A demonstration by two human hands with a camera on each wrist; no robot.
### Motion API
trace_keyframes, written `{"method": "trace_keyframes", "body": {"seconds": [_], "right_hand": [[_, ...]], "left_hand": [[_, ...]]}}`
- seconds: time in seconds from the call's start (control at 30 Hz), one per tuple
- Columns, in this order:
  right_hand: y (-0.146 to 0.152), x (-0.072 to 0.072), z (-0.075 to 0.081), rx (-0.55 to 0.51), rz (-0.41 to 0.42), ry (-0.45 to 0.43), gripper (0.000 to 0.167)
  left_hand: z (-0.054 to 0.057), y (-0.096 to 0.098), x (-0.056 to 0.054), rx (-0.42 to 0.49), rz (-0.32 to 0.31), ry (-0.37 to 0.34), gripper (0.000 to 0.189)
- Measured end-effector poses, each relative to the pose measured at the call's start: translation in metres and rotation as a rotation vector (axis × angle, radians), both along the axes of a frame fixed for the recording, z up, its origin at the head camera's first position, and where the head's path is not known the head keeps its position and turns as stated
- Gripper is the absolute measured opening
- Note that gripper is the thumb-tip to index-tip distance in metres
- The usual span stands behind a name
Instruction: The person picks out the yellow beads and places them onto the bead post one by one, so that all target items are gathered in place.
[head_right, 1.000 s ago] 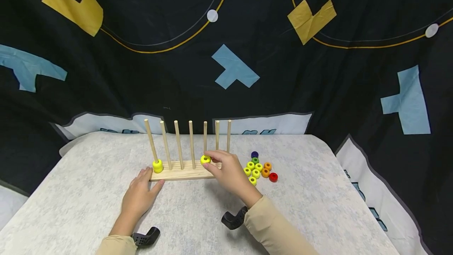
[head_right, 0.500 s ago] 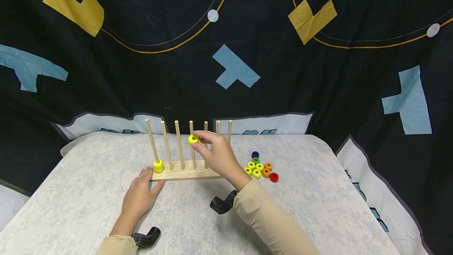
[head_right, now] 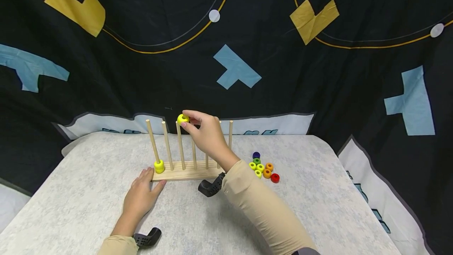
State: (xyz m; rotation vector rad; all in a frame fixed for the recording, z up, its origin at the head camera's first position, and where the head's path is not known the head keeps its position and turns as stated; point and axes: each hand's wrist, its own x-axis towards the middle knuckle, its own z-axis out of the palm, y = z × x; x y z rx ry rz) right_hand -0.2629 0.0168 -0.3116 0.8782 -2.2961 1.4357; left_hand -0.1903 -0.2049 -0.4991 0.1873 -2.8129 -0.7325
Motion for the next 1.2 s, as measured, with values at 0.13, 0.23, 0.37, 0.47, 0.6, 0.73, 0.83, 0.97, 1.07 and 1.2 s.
{"method": "trace_keyframes", "body": {"seconds": [0.13, 0.23, 0.37, 0.47, 0.6, 0.73, 0.83, 0.97, 1.07, 1.2], "right_hand": [[-0.006, -0.01, 0.006, -0.016, -0.008, -0.041, 0.037], [-0.011, -0.017, 0.008, -0.017, -0.014, -0.07, 0.037], [-0.02, -0.023, 0.012, -0.016, -0.012, -0.097, 0.038], [-0.027, -0.025, 0.014, -0.016, -0.003, -0.119, 0.038], [-0.039, -0.026, 0.016, -0.02, 0.011, -0.142, 0.038], [-0.05, -0.025, 0.018, -0.023, 0.024, -0.159, 0.038], [-0.058, -0.025, 0.018, -0.008, 0.031, -0.161, 0.038], [-0.069, -0.023, 0.016, 0.021, 0.042, -0.145, 0.038], [-0.075, -0.021, 0.015, 0.034, 0.054, -0.145, 0.038], [-0.079, -0.018, 0.014, 0.053, 0.067, -0.138, 0.039]], "left_hand": [[0.0, 0.0, 0.0, -0.001, -0.002, 0.008, 0.074], [0.0, 0.0, 0.0, 0.001, 0.0, 0.003, 0.074], [0.0, -0.001, 0.0, 0.002, 0.002, -0.006, 0.074], [0.0, -0.001, 0.0, 0.0, 0.001, -0.003, 0.073], [0.001, 0.0, 0.0, 0.001, 0.004, -0.008, 0.073], [0.002, 0.001, 0.0, 0.003, 0.013, -0.011, 0.073], [0.001, 0.001, 0.0, 0.002, 0.021, -0.003, 0.073], [0.001, 0.0, 0.0, 0.011, 0.026, -0.012, 0.073], [0.002, -0.001, 0.0, 0.014, 0.022, -0.03, 0.073], [0.002, -0.001, 0.0, 0.005, 0.017, -0.038, 0.073]]}}
